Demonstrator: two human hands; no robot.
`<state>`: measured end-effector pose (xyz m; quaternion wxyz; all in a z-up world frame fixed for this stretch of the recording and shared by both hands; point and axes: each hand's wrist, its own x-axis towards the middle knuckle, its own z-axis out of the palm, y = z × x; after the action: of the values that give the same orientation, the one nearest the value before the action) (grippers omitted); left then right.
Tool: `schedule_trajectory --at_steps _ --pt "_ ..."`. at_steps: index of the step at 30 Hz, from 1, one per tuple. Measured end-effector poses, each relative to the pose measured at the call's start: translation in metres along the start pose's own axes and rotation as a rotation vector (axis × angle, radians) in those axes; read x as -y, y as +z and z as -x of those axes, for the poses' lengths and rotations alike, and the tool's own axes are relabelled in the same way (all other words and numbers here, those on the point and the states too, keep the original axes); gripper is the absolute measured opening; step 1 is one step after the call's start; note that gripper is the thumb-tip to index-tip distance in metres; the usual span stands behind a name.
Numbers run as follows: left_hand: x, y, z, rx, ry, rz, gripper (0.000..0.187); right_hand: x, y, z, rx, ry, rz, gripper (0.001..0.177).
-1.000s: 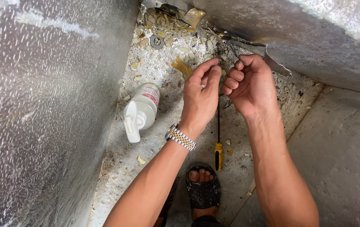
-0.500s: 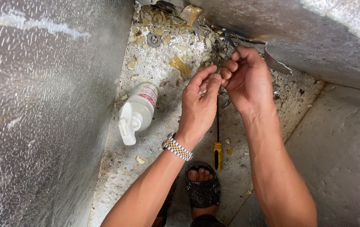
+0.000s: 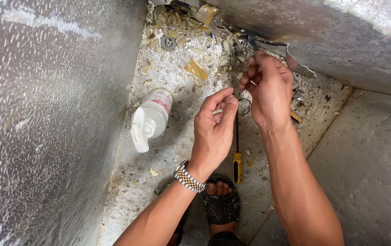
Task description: Scraping and cleaning a metal joint inside an appliance using various tools and liquid
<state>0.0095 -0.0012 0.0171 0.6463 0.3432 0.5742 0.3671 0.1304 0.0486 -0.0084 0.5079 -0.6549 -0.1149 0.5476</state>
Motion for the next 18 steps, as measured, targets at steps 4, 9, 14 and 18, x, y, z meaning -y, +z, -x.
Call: schedule_trajectory --at_steps 4,9,14,18 --pt "0.007 -0.004 0.007 -0.011 -0.008 0.017 0.034 -0.017 0.004 0.001 -0.078 -0.180 0.145 0.022" --pt "0.011 -0.008 0.013 -0.028 -0.008 0.026 0.034 -0.033 0.001 -0.002 -0.193 -0.359 0.153 0.025" --pt "0.015 -0.012 0.016 -0.053 -0.025 0.040 0.032 -0.018 0.014 0.006 -0.160 -0.249 0.036 0.021" --pt "0.021 -0.014 0.015 -0.063 -0.038 0.055 0.032 -0.009 0.017 0.017 -0.080 -0.060 -0.146 0.020"
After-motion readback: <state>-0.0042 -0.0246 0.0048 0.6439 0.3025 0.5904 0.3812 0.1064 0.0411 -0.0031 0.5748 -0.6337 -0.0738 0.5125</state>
